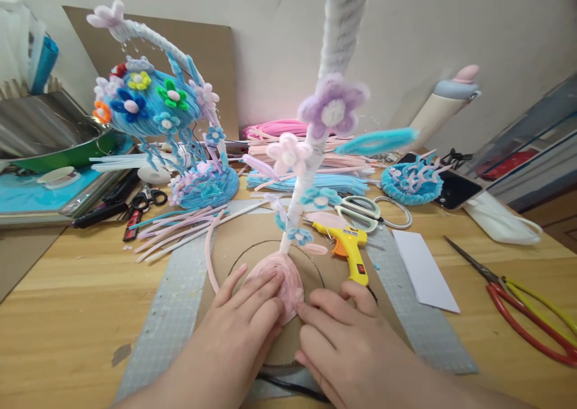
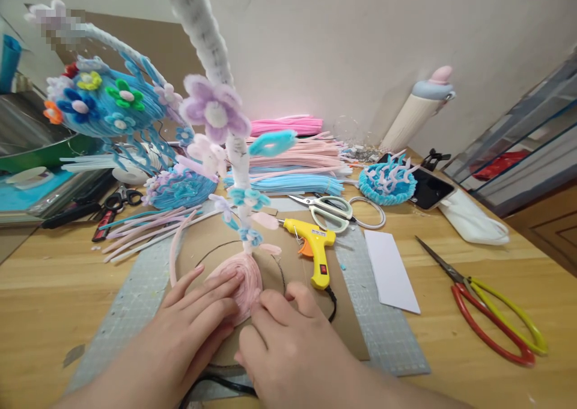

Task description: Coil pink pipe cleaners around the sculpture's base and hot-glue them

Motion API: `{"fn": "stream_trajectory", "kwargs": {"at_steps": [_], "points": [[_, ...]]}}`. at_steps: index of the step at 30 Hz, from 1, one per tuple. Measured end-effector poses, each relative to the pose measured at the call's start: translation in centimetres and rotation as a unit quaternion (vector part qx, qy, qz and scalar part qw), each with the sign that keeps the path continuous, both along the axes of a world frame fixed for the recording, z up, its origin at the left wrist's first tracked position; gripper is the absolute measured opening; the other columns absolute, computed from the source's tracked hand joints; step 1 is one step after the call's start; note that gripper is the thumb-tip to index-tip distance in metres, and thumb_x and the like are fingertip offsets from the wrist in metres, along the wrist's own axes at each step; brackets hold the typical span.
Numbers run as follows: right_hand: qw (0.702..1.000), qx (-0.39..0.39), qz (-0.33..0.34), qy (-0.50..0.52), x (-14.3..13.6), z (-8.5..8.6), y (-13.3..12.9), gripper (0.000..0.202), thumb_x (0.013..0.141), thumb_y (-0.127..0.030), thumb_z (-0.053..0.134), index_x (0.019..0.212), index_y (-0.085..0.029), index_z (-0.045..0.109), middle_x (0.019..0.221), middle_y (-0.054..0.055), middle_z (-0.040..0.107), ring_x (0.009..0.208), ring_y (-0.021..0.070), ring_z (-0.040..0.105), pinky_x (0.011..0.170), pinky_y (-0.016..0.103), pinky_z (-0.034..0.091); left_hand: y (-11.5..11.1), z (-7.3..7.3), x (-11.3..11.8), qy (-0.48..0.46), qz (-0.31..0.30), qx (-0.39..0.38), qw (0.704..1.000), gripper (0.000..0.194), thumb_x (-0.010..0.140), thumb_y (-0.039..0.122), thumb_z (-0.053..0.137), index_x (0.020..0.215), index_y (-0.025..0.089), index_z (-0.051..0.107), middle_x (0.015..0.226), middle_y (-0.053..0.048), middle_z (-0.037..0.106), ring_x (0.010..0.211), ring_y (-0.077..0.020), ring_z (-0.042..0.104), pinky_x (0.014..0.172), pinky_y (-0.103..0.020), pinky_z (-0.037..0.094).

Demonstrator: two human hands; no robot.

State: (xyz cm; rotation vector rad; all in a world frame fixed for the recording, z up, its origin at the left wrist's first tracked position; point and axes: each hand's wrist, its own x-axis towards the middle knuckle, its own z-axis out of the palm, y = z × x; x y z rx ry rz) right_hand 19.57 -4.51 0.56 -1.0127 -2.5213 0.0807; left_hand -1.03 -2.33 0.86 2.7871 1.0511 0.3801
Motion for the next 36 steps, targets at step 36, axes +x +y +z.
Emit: {"fn": "stream_trajectory", "kwargs": {"at_steps": [36], "points": [[0.987, 0.12, -0.006, 0.104, -0.2, -1.5, -0.9, 0.015, 0.072, -0.008, 0.05, 0.061, -0.018, 0.054, 0.083, 0.004, 0.073, 0.073, 0.0164, 0.059, 0.068, 0.034, 0.033, -0.1, -0.4, 0.0, -0.045, 0.023, -0.01, 0.999, 0.013, 0.092, 0.018, 0.048, 0.097, 0.024, 0.058, 0.127, 0.0, 0.063, 0.125, -0.0148, 0.051, 0.113, -0.042, 0.028]]}}
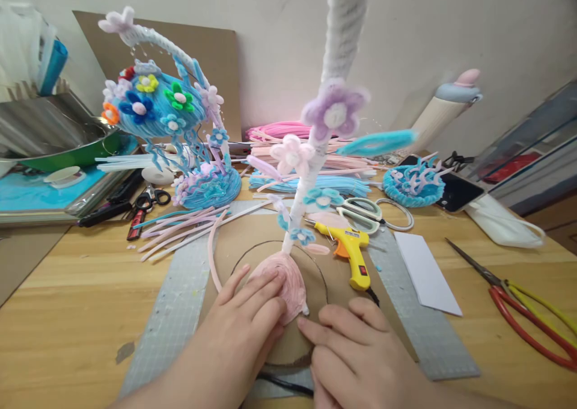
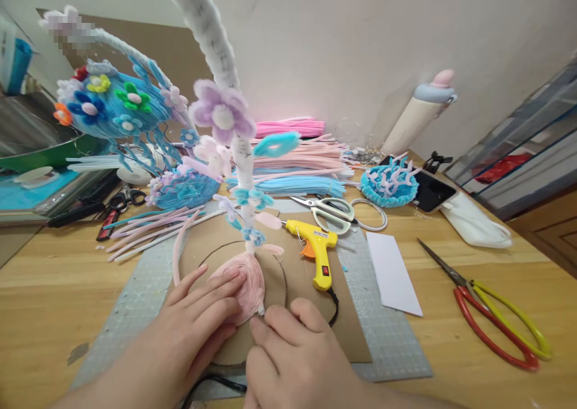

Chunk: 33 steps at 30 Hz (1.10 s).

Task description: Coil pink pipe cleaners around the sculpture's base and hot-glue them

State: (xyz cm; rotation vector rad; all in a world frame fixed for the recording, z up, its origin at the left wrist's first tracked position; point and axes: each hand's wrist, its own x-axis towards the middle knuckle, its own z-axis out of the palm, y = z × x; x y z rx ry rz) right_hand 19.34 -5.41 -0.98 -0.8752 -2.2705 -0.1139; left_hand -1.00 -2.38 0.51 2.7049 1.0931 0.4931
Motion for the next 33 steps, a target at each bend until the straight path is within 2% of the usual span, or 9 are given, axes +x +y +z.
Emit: {"fn": "stream_trajectory", "kwargs": {"at_steps": [4, 10, 12, 16, 19, 27, 30, 33], "points": [[1.0, -0.01, -0.007, 0.02, 0.1, 0.5, 0.0, 0.015, 0.072, -0.006, 0.051, 0.064, -0.018, 0.054, 0.083, 0.003, 0.073, 0.074, 0.0175, 0.059, 0.069, 0.035, 0.034, 0.0, -0.1, -0.1, 0.004, -0.003, 0.002, 1.0, 0.014, 0.091, 0.019, 0.049, 0.102, 0.025, 0.058, 0.127, 0.001, 0.063, 0.126, -0.0155, 0.05, 0.113, -0.041, 0.028], [0.985, -0.149, -0.084, 0.017, 0.9, 2.3, 1.0, 0.014, 0.085, -0.012, 0.049, 0.092, -0.02, 0.059, 0.087, 0.004, 0.065, 0.077, 0.0202, 0.053, 0.071, 0.035, 0.03, 0.0, 0.0, 0.0, 0.003, -0.003, 0.004, 1.0, 0.014, 0.093, 0.021, 0.048, 0.102, 0.024, 0.058, 0.127, 0.0, 0.063, 0.126, -0.016, 0.05, 0.113, -0.041, 0.028], [0.98, -0.179, -0.092, 0.0, 1.1, 2.1, 1.2, 0.014, 0.087, -0.014, 0.05, 0.095, -0.021, 0.058, 0.086, 0.003, 0.062, 0.078, 0.0205, 0.05, 0.072, 0.035, 0.029, 0.0, 0.1, 0.0, 0.001, -0.003, 0.001, 1.0, 0.015, 0.093, 0.021, 0.048, 0.103, 0.024, 0.058, 0.128, 0.0, 0.062, 0.126, -0.0161, 0.05, 0.113, -0.042, 0.028], [0.967, -0.242, -0.071, -0.033, 1.0, 1.1, 1.3, 0.009, 0.088, -0.016, 0.052, 0.089, -0.022, 0.059, 0.084, 0.001, 0.059, 0.079, 0.0197, 0.048, 0.074, 0.034, 0.028, 0.1, 0.4, 0.0, 0.003, -0.005, -0.007, 1.0, 0.015, 0.092, 0.019, 0.048, 0.1, 0.024, 0.06, 0.128, -0.001, 0.062, 0.125, -0.0163, 0.051, 0.113, -0.041, 0.028], [0.966, -0.245, -0.066, -0.039, 0.8, 0.7, 1.3, 0.013, 0.089, -0.015, 0.051, 0.084, -0.022, 0.061, 0.08, 0.0, 0.058, 0.076, 0.0183, 0.047, 0.071, 0.033, 0.027, 0.1, 0.5, 0.1, 0.001, -0.006, -0.005, 1.0, 0.016, 0.092, 0.019, 0.048, 0.102, 0.024, 0.06, 0.128, -0.001, 0.062, 0.124, -0.0166, 0.052, 0.112, -0.042, 0.03], [0.978, -0.192, -0.035, -0.072, 0.5, -0.1, 1.8, 0.02, 0.089, -0.009, 0.047, 0.08, -0.021, 0.059, 0.074, -0.001, 0.057, 0.069, 0.0174, 0.044, 0.067, 0.032, 0.026, 0.1, 0.3, 0.1, 0.002, -0.004, -0.007, 1.0, 0.015, 0.092, 0.019, 0.048, 0.1, 0.024, 0.06, 0.127, -0.001, 0.063, 0.124, -0.017, 0.052, 0.112, -0.043, 0.031], [0.972, -0.213, -0.056, -0.083, 0.4, -0.1, 1.8, 0.02, 0.086, -0.005, 0.047, 0.075, -0.02, 0.055, 0.073, 0.0, 0.057, 0.068, 0.018, 0.045, 0.066, 0.032, 0.027, 0.1, 0.4, 0.0, 0.009, -0.006, -0.011, 1.0, 0.015, 0.092, 0.019, 0.049, 0.101, 0.024, 0.06, 0.128, -0.002, 0.062, 0.124, -0.0175, 0.052, 0.112, -0.043, 0.031], [0.965, -0.236, -0.097, -0.062, 0.7, 0.7, 1.8, 0.021, 0.089, -0.008, 0.041, 0.076, -0.021, 0.052, 0.072, 0.0, 0.056, 0.066, 0.0181, 0.046, 0.065, 0.032, 0.028, 0.1, 0.4, 0.0, 0.006, -0.008, -0.009, 1.0, 0.016, 0.092, 0.018, 0.049, 0.102, 0.023, 0.06, 0.128, -0.002, 0.062, 0.125, -0.0176, 0.051, 0.112, -0.044, 0.03]]}}
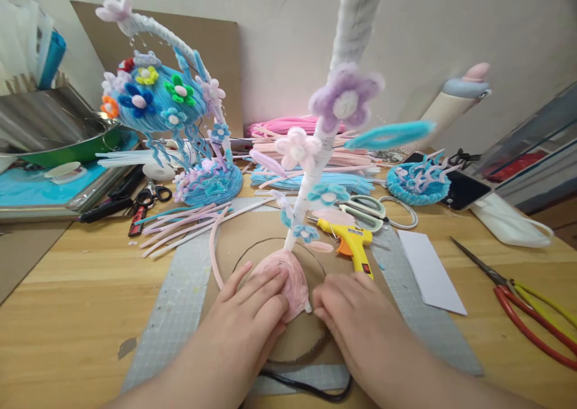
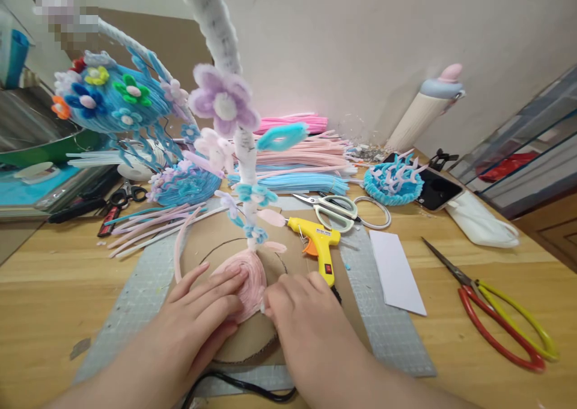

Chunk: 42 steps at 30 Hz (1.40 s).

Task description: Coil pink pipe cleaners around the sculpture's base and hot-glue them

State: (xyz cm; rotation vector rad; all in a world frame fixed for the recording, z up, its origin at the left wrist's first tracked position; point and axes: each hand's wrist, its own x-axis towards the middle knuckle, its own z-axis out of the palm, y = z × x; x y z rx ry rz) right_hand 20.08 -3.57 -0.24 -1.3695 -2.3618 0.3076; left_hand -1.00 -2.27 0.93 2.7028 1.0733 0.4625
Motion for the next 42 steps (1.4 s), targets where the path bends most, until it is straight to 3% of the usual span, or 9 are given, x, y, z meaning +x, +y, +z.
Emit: {"fn": "stream_trajectory", "kwargs": {"at_steps": [9, 12, 15, 20, 23, 28, 33, 37, 42], "points": [[0.965, -0.029, -0.165, 0.202, 4.2, 2.4, 1.6, 0.033, 0.096, -0.036, 0.041, 0.066, -0.023, 0.04, 0.057, -0.004, 0.04, 0.052, 0.0135, 0.039, 0.05, 0.027, 0.028, 0.1, 0.1, 0.0, 0.004, -0.001, -0.007, 1.0, 0.015, 0.093, 0.021, 0.048, 0.101, 0.023, 0.061, 0.126, -0.002, 0.063, 0.125, -0.0175, 0.051, 0.113, -0.042, 0.029], [0.89, -0.105, -0.189, 0.402, 4.9, 2.4, 2.5, 0.025, 0.094, -0.039, 0.049, 0.074, -0.024, 0.051, 0.066, -0.003, 0.045, 0.062, 0.0136, 0.043, 0.056, 0.026, 0.034, 0.1, 0.2, 0.0, 0.0, 0.0, -0.006, 1.0, 0.016, 0.093, 0.02, 0.048, 0.101, 0.024, 0.06, 0.126, -0.002, 0.064, 0.125, -0.0173, 0.051, 0.113, -0.042, 0.029], [0.769, -0.242, -0.133, 0.576, 4.9, 2.3, 3.2, 0.02, 0.091, -0.037, 0.054, 0.077, -0.022, 0.056, 0.075, -0.001, 0.05, 0.067, 0.013, 0.046, 0.06, 0.025, 0.04, 0.1, 0.2, 0.1, 0.005, -0.007, -0.002, 1.0, 0.017, 0.092, 0.017, 0.048, 0.101, 0.023, 0.06, 0.126, -0.003, 0.063, 0.126, -0.0174, 0.051, 0.114, -0.042, 0.028], [0.66, -0.352, -0.096, 0.657, 4.7, 2.5, 3.7, 0.018, 0.088, -0.034, 0.059, 0.077, -0.02, 0.062, 0.08, 0.0, 0.053, 0.068, 0.0114, 0.049, 0.061, 0.023, 0.044, 0.1, 0.2, 0.2, 0.015, -0.011, 0.009, 1.0, 0.015, 0.091, 0.017, 0.048, 0.099, 0.022, 0.059, 0.125, -0.004, 0.064, 0.125, -0.0189, 0.051, 0.112, -0.045, 0.03], [0.645, -0.376, -0.104, 0.657, 4.7, 2.7, 3.6, 0.011, 0.08, -0.029, 0.069, 0.085, -0.021, 0.063, 0.081, 0.0, 0.055, 0.069, 0.0107, 0.051, 0.062, 0.022, 0.045, 0.2, 0.2, 0.2, 0.009, -0.01, 0.007, 1.0, 0.016, 0.09, 0.016, 0.048, 0.1, 0.023, 0.059, 0.123, -0.003, 0.065, 0.125, -0.0182, 0.051, 0.113, -0.043, 0.029], [0.663, -0.373, -0.115, 0.639, 4.8, 2.6, 3.4, 0.019, 0.072, -0.025, 0.078, 0.084, -0.024, 0.064, 0.076, -0.003, 0.058, 0.067, 0.0103, 0.053, 0.06, 0.023, 0.044, 0.2, 0.3, 0.1, 0.0, -0.007, 0.003, 1.0, 0.016, 0.091, 0.017, 0.049, 0.1, 0.024, 0.059, 0.123, -0.002, 0.065, 0.124, -0.0165, 0.052, 0.114, -0.04, 0.028], [0.66, -0.342, -0.101, 0.662, 4.8, 2.4, 3.4, 0.019, 0.067, -0.034, 0.082, 0.075, -0.026, 0.066, 0.056, -0.007, 0.041, 0.046, 0.0062, 0.033, 0.046, 0.021, 0.035, 0.1, 0.2, 0.1, 0.006, -0.007, 0.004, 1.0, 0.017, 0.091, 0.017, 0.047, 0.102, 0.023, 0.059, 0.125, -0.002, 0.064, 0.126, -0.0172, 0.05, 0.113, -0.042, 0.03], [0.632, -0.345, -0.113, 0.685, 4.9, 2.7, 3.4, 0.018, 0.068, -0.033, 0.081, 0.075, -0.026, 0.066, 0.053, -0.01, 0.028, 0.042, 0.0034, 0.018, 0.042, 0.017, 0.029, 0.1, 0.2, 0.1, 0.024, -0.012, 0.012, 1.0, 0.018, 0.091, 0.015, 0.047, 0.103, 0.022, 0.058, 0.126, -0.003, 0.063, 0.126, -0.0189, 0.05, 0.111, -0.045, 0.033], [0.59, -0.375, -0.099, 0.708, 4.5, 3.0, 3.4, 0.019, 0.076, -0.027, 0.076, 0.07, -0.02, 0.059, 0.058, -0.01, 0.029, 0.042, 0.0016, 0.011, 0.04, 0.013, 0.026, 0.1, 0.3, 0.0, 0.028, -0.011, 0.011, 0.999, 0.017, 0.091, 0.016, 0.046, 0.101, 0.023, 0.058, 0.124, -0.004, 0.064, 0.125, -0.0192, 0.052, 0.11, -0.046, 0.034]]}}
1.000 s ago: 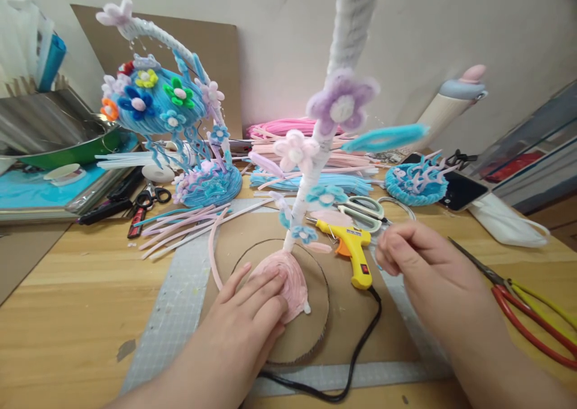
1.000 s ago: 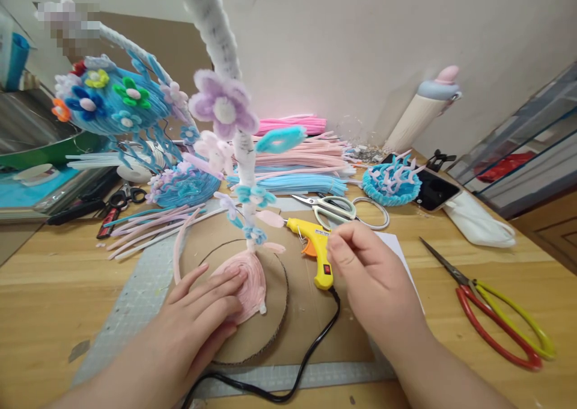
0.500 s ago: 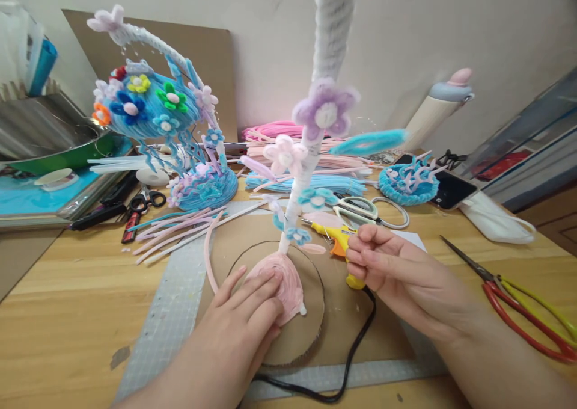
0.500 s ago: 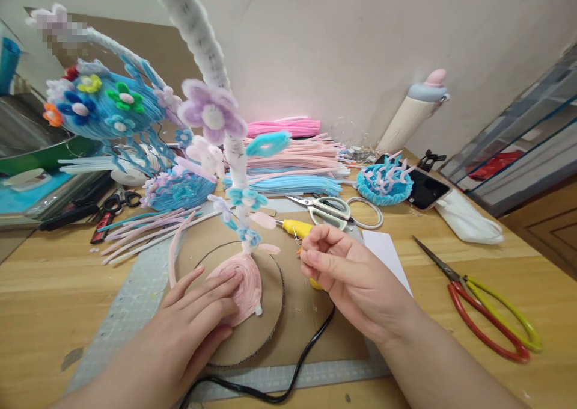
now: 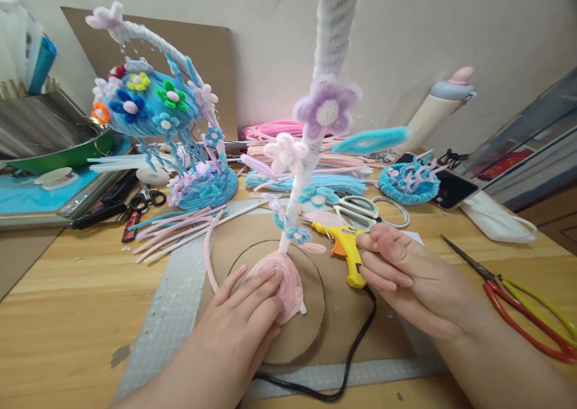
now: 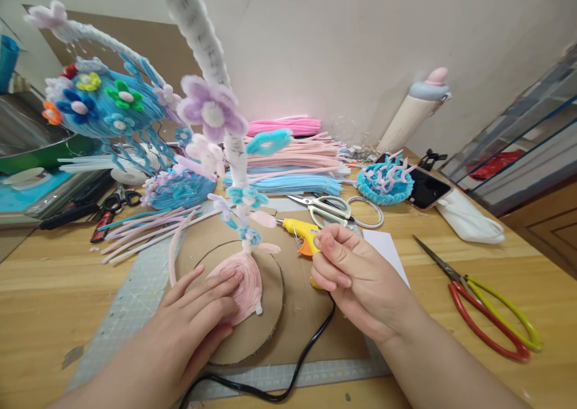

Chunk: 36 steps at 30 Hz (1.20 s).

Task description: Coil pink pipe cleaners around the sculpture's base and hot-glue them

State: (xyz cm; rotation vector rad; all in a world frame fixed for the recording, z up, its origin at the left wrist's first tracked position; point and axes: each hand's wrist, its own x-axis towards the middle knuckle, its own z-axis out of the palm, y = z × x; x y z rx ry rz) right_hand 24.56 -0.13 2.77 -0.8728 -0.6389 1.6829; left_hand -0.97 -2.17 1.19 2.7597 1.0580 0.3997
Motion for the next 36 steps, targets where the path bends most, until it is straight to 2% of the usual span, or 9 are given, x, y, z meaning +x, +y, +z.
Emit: {"fn": "stream_trajectory", "kwargs": {"at_steps": [9, 14, 16, 18, 19, 21, 26, 34, 36], "points": [[1.0, 0.023, -0.015, -0.001, -0.3, -0.3, 0.0, 0.034, 0.091, -0.031, 0.058, 0.064, -0.02, 0.039, 0.052, -0.01, 0.024, 0.043, 0.0058, 0.012, 0.04, 0.016, 0.024, 0.0, 0.0, 0.0, 0.008, -0.007, 0.004, 1.0, 0.018, 0.091, 0.014, 0.045, 0.103, 0.022, 0.058, 0.127, -0.005, 0.063, 0.126, -0.0195, 0.05, 0.11, -0.046, 0.033], [0.979, 0.089, -0.001, -0.182, 0.7, -0.4, 0.3, 0.029, 0.094, -0.042, 0.048, 0.071, -0.024, 0.043, 0.049, -0.009, 0.028, 0.04, 0.0082, 0.022, 0.039, 0.019, 0.027, 0.0, -0.1, 0.0, 0.014, -0.003, 0.001, 1.0, 0.017, 0.093, 0.017, 0.044, 0.103, 0.022, 0.057, 0.129, -0.005, 0.061, 0.128, -0.0203, 0.049, 0.109, -0.049, 0.035], [0.916, 0.152, -0.022, -0.372, 1.0, -0.3, -0.2, 0.009, 0.093, -0.036, 0.049, 0.092, -0.027, 0.051, 0.066, -0.005, 0.048, 0.051, 0.0117, 0.043, 0.049, 0.024, 0.039, 0.0, -0.1, -0.1, 0.026, -0.009, 0.0, 1.0, 0.018, 0.094, 0.017, 0.043, 0.104, 0.023, 0.056, 0.13, -0.005, 0.06, 0.128, -0.0209, 0.048, 0.107, -0.052, 0.036], [0.804, 0.216, -0.002, -0.555, 1.0, -0.2, -1.2, 0.018, 0.092, -0.029, 0.049, 0.109, -0.029, 0.051, 0.096, 0.002, 0.057, 0.077, 0.0176, 0.057, 0.067, 0.032, 0.047, 0.0, -0.1, -0.1, 0.034, -0.013, -0.004, 0.999, 0.019, 0.094, 0.017, 0.042, 0.106, 0.023, 0.055, 0.132, -0.004, 0.059, 0.13, -0.0204, 0.046, 0.107, -0.053, 0.036], [0.748, 0.236, 0.032, -0.62, 0.9, -0.3, -1.8, 0.019, 0.092, -0.027, 0.047, 0.11, -0.03, 0.053, 0.104, 0.004, 0.057, 0.087, 0.0203, 0.057, 0.074, 0.035, 0.047, 0.0, -0.1, -0.1, 0.037, -0.013, -0.007, 0.999, 0.019, 0.094, 0.017, 0.042, 0.106, 0.024, 0.055, 0.133, -0.004, 0.057, 0.131, -0.0201, 0.045, 0.108, -0.053, 0.035], [0.683, 0.222, 0.145, -0.681, 0.4, -0.9, -3.2, 0.013, 0.092, -0.026, 0.045, 0.096, -0.028, 0.057, 0.097, 0.003, 0.06, 0.086, 0.0213, 0.059, 0.073, 0.036, 0.047, 0.0, -0.2, -0.2, 0.039, -0.011, -0.011, 0.999, 0.018, 0.094, 0.018, 0.042, 0.105, 0.024, 0.054, 0.135, -0.004, 0.056, 0.131, -0.0198, 0.044, 0.108, -0.053, 0.034], [0.615, 0.11, 0.196, -0.755, -1.1, -3.8, -5.1, 0.012, 0.092, -0.02, 0.045, 0.087, -0.026, 0.054, 0.086, 0.0, 0.063, 0.073, 0.021, 0.064, 0.063, 0.033, 0.045, 0.1, -0.4, -0.2, 0.033, -0.011, -0.011, 0.999, 0.017, 0.093, 0.016, 0.043, 0.104, 0.024, 0.055, 0.132, -0.005, 0.058, 0.128, -0.0208, 0.048, 0.106, -0.055, 0.036], [0.525, 0.136, 0.15, -0.827, -2.3, -5.4, -4.9, 0.014, 0.092, -0.019, 0.045, 0.08, -0.023, 0.051, 0.079, 0.001, 0.064, 0.06, 0.0211, 0.064, 0.048, 0.029, 0.029, -0.2, -0.4, -0.1, -0.015, 0.008, -0.013, 1.0, 0.017, 0.093, 0.018, 0.043, 0.101, 0.025, 0.057, 0.127, -0.002, 0.062, 0.126, -0.0179, 0.05, 0.109, -0.049, 0.033], [0.525, 0.134, 0.155, -0.826, -2.5, -5.3, -4.9, 0.016, 0.092, -0.017, 0.044, 0.078, -0.023, 0.049, 0.077, 0.001, 0.063, 0.059, 0.0206, 0.063, 0.047, 0.028, 0.027, -0.1, -0.5, -0.1, -0.026, 0.011, -0.016, 0.999, 0.017, 0.093, 0.018, 0.044, 0.1, 0.025, 0.057, 0.127, -0.002, 0.063, 0.125, -0.0172, 0.051, 0.11, -0.048, 0.032]]}}
